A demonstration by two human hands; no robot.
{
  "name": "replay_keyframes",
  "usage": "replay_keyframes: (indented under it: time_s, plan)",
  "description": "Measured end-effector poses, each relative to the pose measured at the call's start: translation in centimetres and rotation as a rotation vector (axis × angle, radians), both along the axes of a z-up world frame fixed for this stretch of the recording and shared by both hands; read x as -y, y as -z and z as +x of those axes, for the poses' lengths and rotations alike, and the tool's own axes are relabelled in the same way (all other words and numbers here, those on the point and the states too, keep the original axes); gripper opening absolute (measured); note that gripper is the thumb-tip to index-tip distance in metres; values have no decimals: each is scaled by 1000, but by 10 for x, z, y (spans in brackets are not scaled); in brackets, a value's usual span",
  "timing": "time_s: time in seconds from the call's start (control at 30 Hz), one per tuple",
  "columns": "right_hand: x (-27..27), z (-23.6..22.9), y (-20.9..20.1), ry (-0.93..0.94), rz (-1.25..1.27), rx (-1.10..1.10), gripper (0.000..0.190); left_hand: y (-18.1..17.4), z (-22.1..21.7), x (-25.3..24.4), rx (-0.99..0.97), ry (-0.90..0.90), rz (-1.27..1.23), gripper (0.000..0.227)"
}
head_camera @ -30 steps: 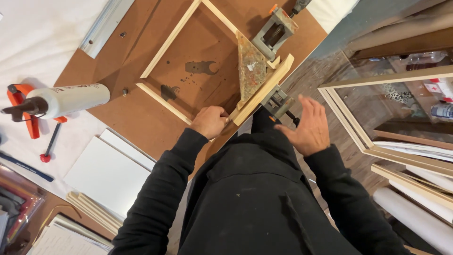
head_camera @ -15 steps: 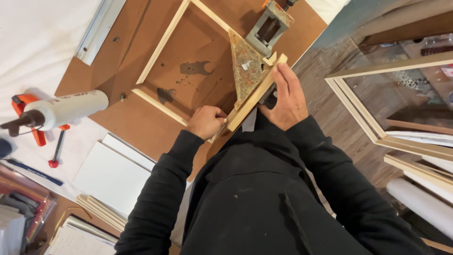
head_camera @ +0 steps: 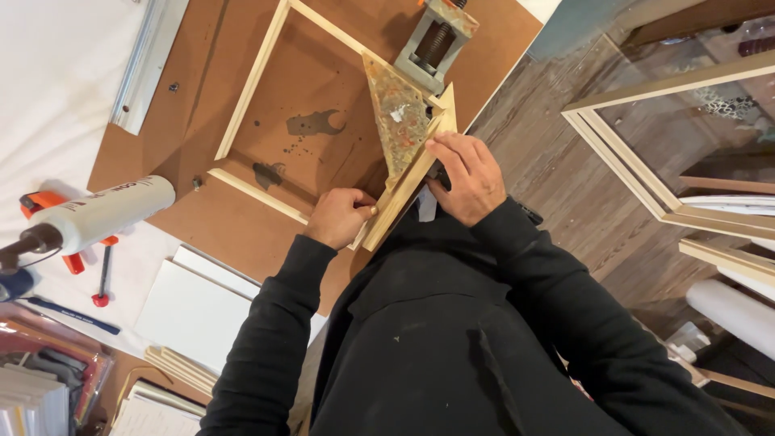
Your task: The recorder is assembling a wooden picture frame using a corner clamp, wood glue, and a hammer with small nails.
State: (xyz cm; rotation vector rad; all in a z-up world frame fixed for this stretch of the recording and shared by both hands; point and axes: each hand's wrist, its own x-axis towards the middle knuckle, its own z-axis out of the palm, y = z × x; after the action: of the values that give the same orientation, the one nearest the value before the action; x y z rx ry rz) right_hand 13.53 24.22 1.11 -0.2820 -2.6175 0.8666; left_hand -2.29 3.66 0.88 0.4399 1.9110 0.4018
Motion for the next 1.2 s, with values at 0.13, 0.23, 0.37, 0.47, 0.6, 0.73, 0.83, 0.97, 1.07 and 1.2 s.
replay_keyframes:
  time_s: [0.13,0.23,0.37,0.47,0.6,0.73,0.83,0.97,1.07,1.2]
  plan:
    - [0,4,-9,-8,-39,10,72,3,6,5,-31,12,45,28]
    - [-2,3,-14,102,-114,92,79,3,7,1,-87,32,56,27]
    - [-2,4,-13,213,-202,239,79,14,15,8,-74,-48,63,27]
    - [-3,5,-19,207,-209,290,74,14,19,2,-116,-58,112,28]
    - [-6,1,-18,197,-201,315,72,13,18,-2,-121,-57,136,28]
    - [-9,3,-25,186,-207,326,73,11,14,-5,-105,-88,104,28]
    - [-17,20,-30,123,-180,318,78,10,12,-3,-78,-67,115,29]
    - [-29,67,-20,142,-125,394,74,6,9,-5,-74,-60,109,29]
    - [-29,76,-20,176,-120,430,71,3,9,-6,-70,-52,74,29]
    - [-23,36,-38,138,-135,358,75,9,12,-4,-67,-72,113,29]
